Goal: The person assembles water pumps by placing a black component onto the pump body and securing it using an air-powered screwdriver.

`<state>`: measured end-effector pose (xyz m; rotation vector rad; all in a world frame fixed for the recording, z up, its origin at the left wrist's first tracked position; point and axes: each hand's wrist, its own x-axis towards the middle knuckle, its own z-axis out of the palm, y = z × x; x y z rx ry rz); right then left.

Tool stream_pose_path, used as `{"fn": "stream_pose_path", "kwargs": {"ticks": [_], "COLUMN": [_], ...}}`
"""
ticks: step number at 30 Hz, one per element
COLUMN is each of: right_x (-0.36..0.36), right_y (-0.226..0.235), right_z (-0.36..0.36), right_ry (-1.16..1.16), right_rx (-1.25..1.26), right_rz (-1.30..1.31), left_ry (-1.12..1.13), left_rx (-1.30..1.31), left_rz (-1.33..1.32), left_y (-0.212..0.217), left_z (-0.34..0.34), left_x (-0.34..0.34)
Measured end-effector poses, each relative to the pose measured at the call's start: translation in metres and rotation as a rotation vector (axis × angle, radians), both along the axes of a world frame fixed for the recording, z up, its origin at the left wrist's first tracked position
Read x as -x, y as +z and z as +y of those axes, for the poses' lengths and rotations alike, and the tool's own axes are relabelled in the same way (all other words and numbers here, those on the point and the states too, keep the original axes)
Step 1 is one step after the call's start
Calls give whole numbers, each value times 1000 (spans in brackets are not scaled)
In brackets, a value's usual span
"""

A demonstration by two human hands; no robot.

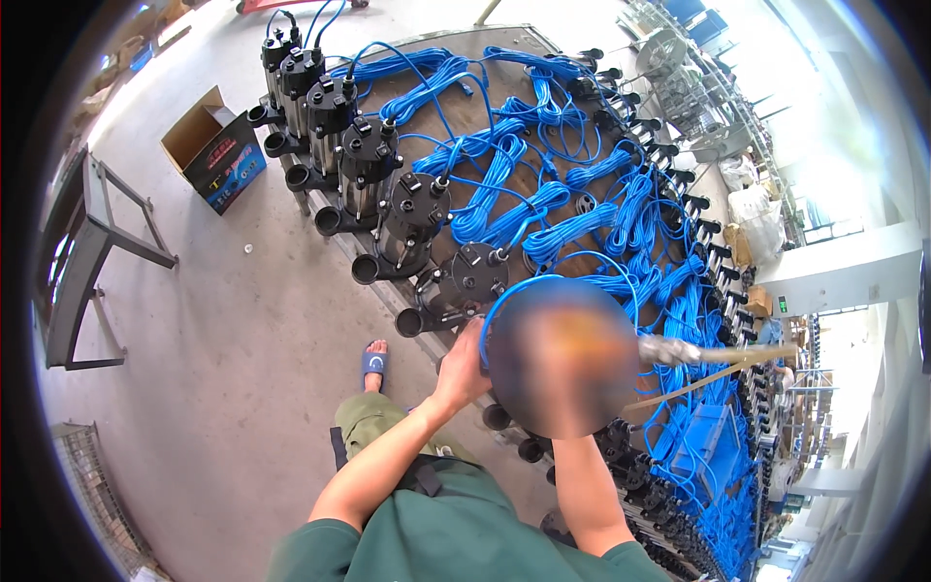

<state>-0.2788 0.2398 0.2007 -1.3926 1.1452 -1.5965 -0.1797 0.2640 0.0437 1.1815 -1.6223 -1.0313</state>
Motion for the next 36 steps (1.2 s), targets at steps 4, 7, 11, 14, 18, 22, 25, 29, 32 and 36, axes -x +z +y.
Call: {"fn": "stream_pose_path", "kwargs": {"ticks": [4,7,11,14,18,22,25,29,32,36], "right_x": [3,-8,12,50,75,79,79,82,78,58], "right_y": [-16,3,49,56,35,8,0,2,11,35], "right_z": [3,-7,1,12,13,8,7,9,3,20], "right_ry": [-19,6,32,-126,-400,-439,-420,-390,-362,-245], "right_rx": [-22,13,171,233,166,100,87,93,101,94], "right_rz": [-7,-15,-185,-231,-211,-131,-92,-24,36,15], "left_ry": [-82,-57,-54,-125,-75,-73,-49,-40,-69,-43], "left_rx": [-18,-87,-59,-51,113,81,26,32,2,-124], "left_rz": [-52,9,-52,-11,17,46,-62,-92,58,-54], "left_y": [13,20,9,17,20,29,26,30,22,10], "left_z": [-1,-3,-3,-3,-1,1,1,0,-2,-4], "left_x": [3,2,7,12,25,25,23,30,27,16]}}
